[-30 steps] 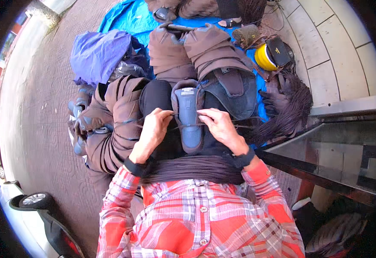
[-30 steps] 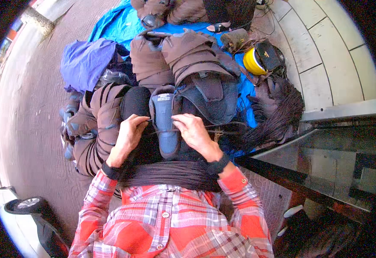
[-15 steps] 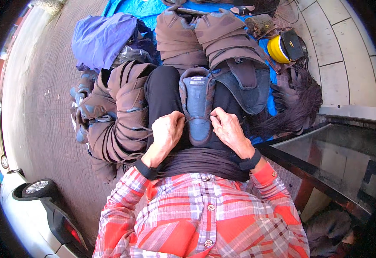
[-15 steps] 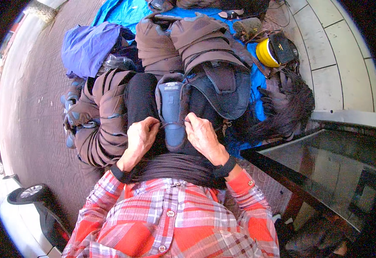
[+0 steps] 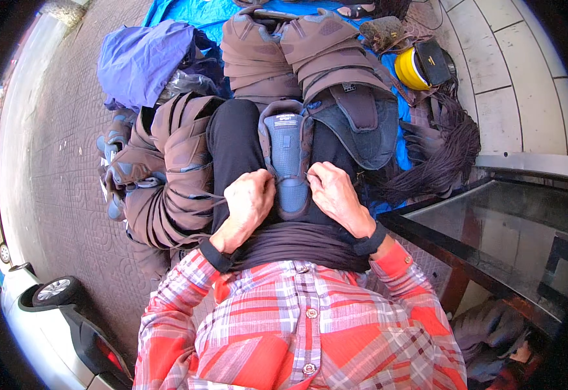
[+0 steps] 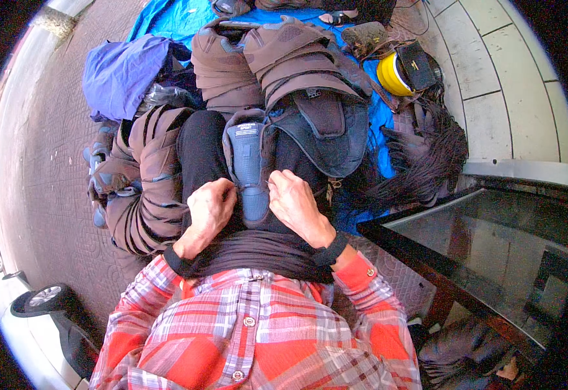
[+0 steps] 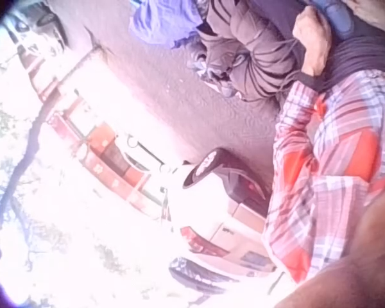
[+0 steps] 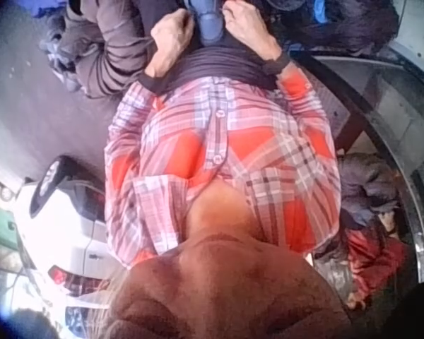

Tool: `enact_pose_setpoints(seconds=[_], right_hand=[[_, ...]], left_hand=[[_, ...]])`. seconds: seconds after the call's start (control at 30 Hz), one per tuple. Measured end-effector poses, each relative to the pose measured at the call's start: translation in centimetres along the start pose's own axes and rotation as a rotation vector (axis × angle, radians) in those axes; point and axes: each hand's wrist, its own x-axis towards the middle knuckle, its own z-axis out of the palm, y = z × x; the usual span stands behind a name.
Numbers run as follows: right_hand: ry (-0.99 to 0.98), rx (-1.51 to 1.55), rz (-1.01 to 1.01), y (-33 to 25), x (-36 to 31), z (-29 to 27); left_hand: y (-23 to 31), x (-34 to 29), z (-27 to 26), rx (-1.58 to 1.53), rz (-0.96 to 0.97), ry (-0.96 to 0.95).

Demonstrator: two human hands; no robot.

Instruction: Lacing a blue shoe upper component while sitting on the ground.

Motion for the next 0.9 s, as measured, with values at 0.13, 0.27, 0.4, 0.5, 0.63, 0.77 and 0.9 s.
enact_pose_setpoints(seconds=[0.13,0.27,0.4,0.5,0.63,0.77,0.9], right_hand=[[-0.15,-0.219,-0.011,-0.9,1.0,-0.8],[-0.127,-0.542,-0.217,-2.3,2.3,-0.1],[-0.38,-0.563,-0.364,-0.5,3.6,-2.2],[-0.317,-0.481,-0.72,-0.2,5.7,-3.6],[-0.431,-0.458,-0.885,0.1,8.1,-3.9],[-0.507,-0.445,-0.953,0.9,8.7,-4.0],[-0.609,-0.499,-0.99,1.5,9.0,-4.0]], left_hand=[[0.1,0.3,0.0,0.11,0.148,-0.015],[-0.2,0.7,0.1,0.25,0.242,-0.043],[-0.3,0.4,-0.6,0.28,0.309,-0.148],[0.1,0.5,-2.0,0.362,0.417,-0.084],[-0.2,3.3,-3.0,0.191,0.567,-0.176],[-1.9,5.8,-3.3,0.224,0.765,-0.392],[-2.5,6.6,-3.3,0.212,0.842,-0.451]])
